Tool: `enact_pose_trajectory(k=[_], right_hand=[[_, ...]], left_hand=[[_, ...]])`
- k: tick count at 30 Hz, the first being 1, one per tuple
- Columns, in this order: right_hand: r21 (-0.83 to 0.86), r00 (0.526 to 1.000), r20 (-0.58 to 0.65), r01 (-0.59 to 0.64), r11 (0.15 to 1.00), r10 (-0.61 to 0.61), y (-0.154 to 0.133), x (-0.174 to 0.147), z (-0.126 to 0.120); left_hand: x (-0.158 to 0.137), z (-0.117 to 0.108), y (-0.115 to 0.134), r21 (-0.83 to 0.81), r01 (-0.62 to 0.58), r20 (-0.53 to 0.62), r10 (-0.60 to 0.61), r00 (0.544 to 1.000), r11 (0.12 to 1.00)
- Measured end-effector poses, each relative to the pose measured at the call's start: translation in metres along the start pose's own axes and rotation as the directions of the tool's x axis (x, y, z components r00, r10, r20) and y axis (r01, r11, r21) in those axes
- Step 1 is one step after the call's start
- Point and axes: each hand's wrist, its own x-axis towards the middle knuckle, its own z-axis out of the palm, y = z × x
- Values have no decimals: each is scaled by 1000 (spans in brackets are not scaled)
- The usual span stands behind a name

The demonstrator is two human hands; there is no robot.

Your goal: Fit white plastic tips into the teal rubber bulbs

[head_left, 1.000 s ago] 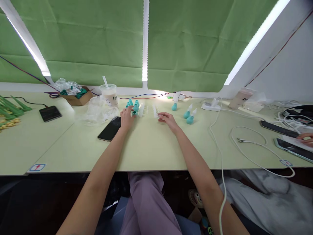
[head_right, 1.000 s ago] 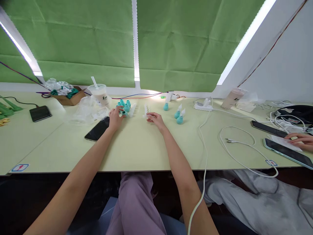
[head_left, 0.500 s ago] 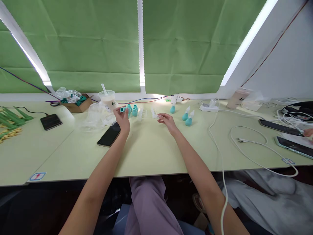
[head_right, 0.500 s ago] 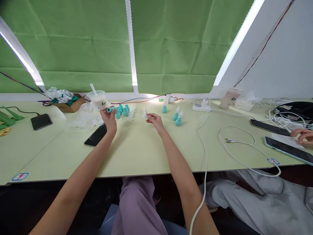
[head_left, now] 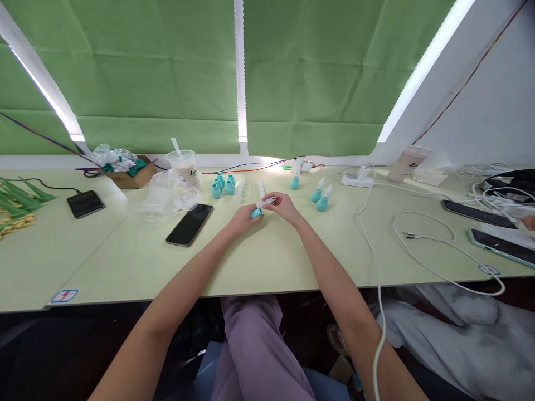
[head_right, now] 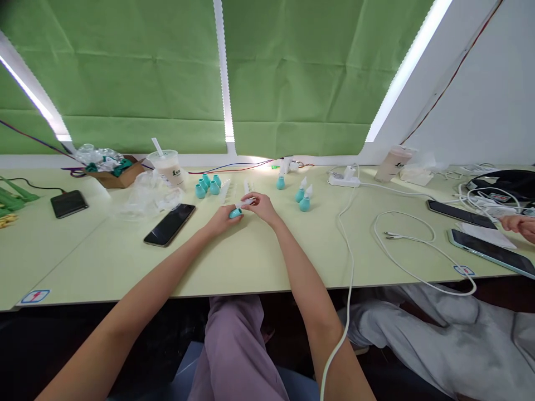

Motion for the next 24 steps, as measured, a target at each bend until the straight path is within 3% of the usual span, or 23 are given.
enact_pose_trajectory(k=[4, 16, 24], right_hand=[[-47, 1000, 23, -16, 999, 18, 0, -2, -3], [-91, 998, 49, -38, 995, 43, -2, -4, -6], [-150, 986, 113, -108, 983, 126, -7, -8, -6]], left_hand=[[-1, -3, -1, -1, 72, 4, -72, 997, 997], [0, -1, -3, -65, 126, -62, -130, 990, 990], [-4, -1, 0, -185, 200, 28, -198, 980, 962]])
